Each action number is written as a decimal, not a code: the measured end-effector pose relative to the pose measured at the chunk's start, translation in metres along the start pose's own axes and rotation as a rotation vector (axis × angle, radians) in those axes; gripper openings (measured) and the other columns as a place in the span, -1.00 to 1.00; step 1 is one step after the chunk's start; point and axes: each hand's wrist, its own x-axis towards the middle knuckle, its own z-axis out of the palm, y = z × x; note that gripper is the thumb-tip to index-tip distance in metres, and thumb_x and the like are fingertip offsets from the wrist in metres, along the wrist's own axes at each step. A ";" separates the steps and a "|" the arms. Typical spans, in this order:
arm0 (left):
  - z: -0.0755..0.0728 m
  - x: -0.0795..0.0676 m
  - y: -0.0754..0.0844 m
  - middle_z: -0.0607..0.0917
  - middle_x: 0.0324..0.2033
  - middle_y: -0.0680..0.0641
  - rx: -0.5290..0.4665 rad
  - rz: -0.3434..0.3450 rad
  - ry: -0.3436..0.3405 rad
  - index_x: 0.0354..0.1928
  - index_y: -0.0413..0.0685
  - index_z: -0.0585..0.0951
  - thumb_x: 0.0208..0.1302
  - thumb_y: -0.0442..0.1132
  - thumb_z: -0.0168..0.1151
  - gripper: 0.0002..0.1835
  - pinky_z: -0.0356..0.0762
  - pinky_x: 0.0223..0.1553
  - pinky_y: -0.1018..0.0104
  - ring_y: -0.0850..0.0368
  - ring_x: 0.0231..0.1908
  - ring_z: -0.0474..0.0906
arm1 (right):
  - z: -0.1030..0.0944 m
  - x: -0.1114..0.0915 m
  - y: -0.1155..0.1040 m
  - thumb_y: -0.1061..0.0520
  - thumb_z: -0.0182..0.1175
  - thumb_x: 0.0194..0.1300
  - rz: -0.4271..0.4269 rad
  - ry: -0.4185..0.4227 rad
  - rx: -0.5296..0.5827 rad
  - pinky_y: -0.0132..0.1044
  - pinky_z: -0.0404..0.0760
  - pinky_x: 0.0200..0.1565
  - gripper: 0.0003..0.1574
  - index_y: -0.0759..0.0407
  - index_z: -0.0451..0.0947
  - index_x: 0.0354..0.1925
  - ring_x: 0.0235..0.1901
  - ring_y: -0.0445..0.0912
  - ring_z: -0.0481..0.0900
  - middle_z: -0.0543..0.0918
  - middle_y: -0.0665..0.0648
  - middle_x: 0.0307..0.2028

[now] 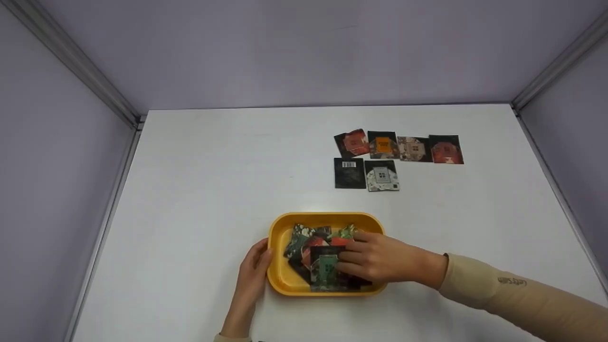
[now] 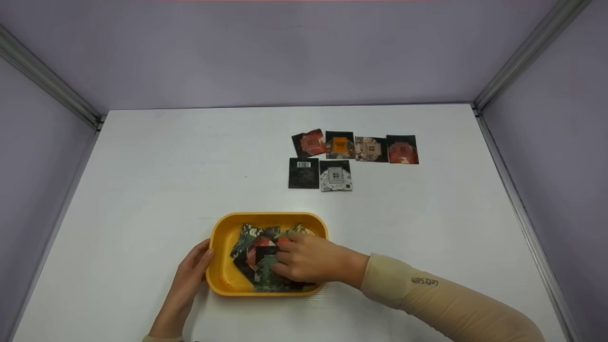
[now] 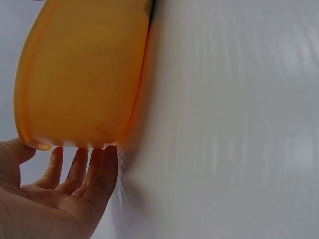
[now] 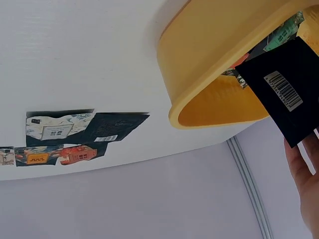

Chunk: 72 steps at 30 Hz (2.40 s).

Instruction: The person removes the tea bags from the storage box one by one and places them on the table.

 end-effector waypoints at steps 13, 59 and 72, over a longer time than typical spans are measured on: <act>0.001 0.000 -0.002 0.43 0.33 -0.21 0.006 -0.016 0.015 0.38 -0.20 0.38 0.50 0.07 0.06 -0.39 0.26 0.35 -0.03 -0.11 0.34 0.33 | -0.017 -0.010 0.010 0.24 -0.40 0.64 0.101 0.163 -0.032 -0.18 0.62 -0.11 -0.39 0.14 0.65 0.02 -0.15 -0.04 0.66 0.73 0.09 -0.10; 0.002 0.001 0.000 0.45 0.33 -0.20 0.004 -0.038 0.026 0.38 -0.17 0.39 0.50 0.02 0.07 -0.43 0.27 0.35 -0.02 -0.11 0.32 0.34 | 0.044 -0.148 0.108 0.41 0.34 0.14 0.664 0.163 -0.187 0.05 0.68 -0.24 -0.70 0.30 0.66 -0.11 -0.30 0.13 0.67 0.73 0.23 -0.26; 0.001 -0.002 0.001 0.43 0.35 -0.19 -0.015 -0.034 0.012 0.39 -0.15 0.38 0.47 0.12 0.07 -0.36 0.26 0.35 -0.02 -0.09 0.34 0.33 | 0.063 -0.163 0.122 0.41 0.26 0.22 0.743 0.114 -0.201 0.12 0.63 -0.09 -0.79 0.37 0.66 -0.14 -0.28 0.19 0.65 0.72 0.29 -0.27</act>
